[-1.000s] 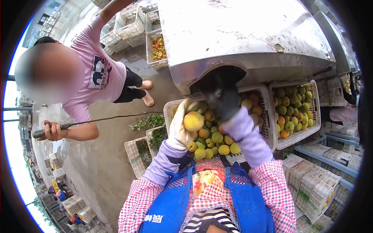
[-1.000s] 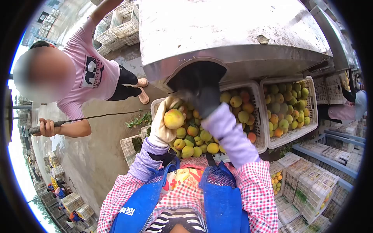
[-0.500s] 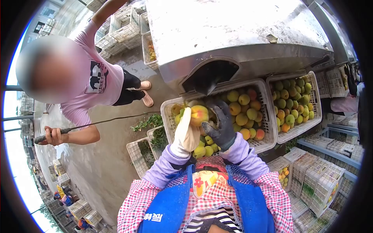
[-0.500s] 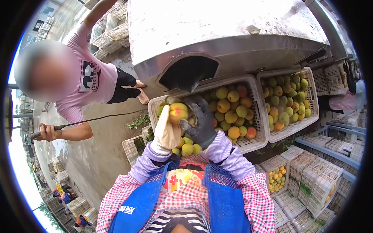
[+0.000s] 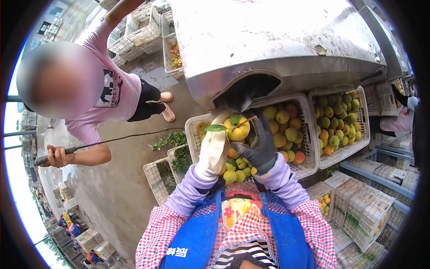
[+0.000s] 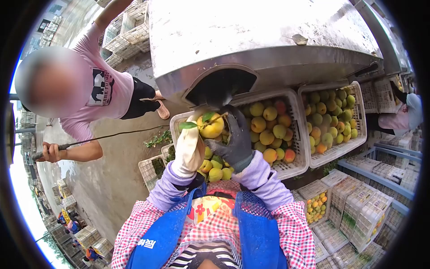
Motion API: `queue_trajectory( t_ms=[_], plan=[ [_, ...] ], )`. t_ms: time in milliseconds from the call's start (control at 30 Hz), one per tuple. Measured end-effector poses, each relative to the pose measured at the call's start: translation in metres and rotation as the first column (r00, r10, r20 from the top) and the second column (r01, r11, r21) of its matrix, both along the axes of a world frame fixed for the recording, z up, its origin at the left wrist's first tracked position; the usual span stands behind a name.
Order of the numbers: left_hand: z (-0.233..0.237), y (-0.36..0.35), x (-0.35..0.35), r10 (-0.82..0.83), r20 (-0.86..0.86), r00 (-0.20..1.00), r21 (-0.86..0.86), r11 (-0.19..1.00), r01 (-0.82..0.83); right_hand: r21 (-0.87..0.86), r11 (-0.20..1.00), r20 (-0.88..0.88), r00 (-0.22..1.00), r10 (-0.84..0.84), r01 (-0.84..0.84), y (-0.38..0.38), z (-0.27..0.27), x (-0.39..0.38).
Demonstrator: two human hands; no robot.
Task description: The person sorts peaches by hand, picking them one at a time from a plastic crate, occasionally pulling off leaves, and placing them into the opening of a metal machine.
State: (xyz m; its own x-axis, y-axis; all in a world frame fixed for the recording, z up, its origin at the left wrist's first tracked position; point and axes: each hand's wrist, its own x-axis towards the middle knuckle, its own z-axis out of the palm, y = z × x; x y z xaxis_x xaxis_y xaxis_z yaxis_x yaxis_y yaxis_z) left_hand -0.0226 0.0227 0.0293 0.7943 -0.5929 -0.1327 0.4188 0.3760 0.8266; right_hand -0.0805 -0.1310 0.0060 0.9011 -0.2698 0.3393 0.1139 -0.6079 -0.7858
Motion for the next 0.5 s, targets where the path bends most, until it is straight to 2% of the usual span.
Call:
queue_trajectory(
  t_ms=[33, 67, 100, 133, 233, 267, 300, 333, 400, 500],
  plan=[
    [0.002, -0.004, 0.000, 0.030, -0.007, 1.000, -0.023, 0.999, -0.030, 0.004, 0.999, 0.009, 0.999, -0.041, 0.041, 0.003, 0.000, 0.003],
    [-0.011, -0.006, 0.004, 0.037, 0.098, 0.995, -0.025, 0.999, -0.034, 0.011, 0.997, 0.017, 0.996, -0.083, 0.082, 0.007, 0.001, 0.005],
    [-0.011, -0.007, 0.006, 0.057, 0.217, 0.974, 0.138, 0.987, -0.088, 0.019, 0.992, 0.021, 0.992, -0.126, 0.126, 0.012, 0.000, 0.006],
    [-0.011, -0.008, 0.006, 0.054, 0.336, 0.940, 0.288, 0.944, -0.157, -0.085, 0.974, 0.189, 0.964, -0.189, 0.208, 0.010, -0.003, 0.019],
    [-0.019, -0.009, 0.012, 0.180, -0.082, 0.980, 0.181, 0.970, -0.163, -0.381, 0.869, 0.225, 0.943, -0.244, 0.315, -0.014, -0.025, 0.057],
    [-0.016, -0.006, 0.012, 0.175, -0.073, 0.982, 0.196, 0.968, -0.158, -0.295, 0.914, 0.263, 0.943, -0.202, 0.278, -0.022, -0.050, 0.070],
    [-0.014, -0.002, 0.011, 0.168, -0.065, 0.984, 0.212, 0.966, -0.151, -0.314, 0.896, 0.253, 0.937, -0.240, 0.314, -0.021, -0.056, 0.077],
    [-0.027, 0.003, 0.008, 0.149, -0.135, 0.980, 0.179, 0.976, -0.124, -0.333, 0.877, 0.239, 0.931, -0.277, 0.346, -0.019, -0.059, 0.082],
    [-0.041, 0.013, 0.000, 0.148, -0.181, 0.972, 0.227, 0.968, -0.105, -0.369, 0.841, 0.206, 0.917, -0.341, 0.395, -0.016, -0.062, 0.089],
    [-0.050, 0.021, -0.006, 0.143, -0.211, 0.967, 0.265, 0.961, -0.085, -0.321, 0.887, 0.104, 0.943, -0.316, 0.332, -0.020, -0.051, 0.092]
  ],
)
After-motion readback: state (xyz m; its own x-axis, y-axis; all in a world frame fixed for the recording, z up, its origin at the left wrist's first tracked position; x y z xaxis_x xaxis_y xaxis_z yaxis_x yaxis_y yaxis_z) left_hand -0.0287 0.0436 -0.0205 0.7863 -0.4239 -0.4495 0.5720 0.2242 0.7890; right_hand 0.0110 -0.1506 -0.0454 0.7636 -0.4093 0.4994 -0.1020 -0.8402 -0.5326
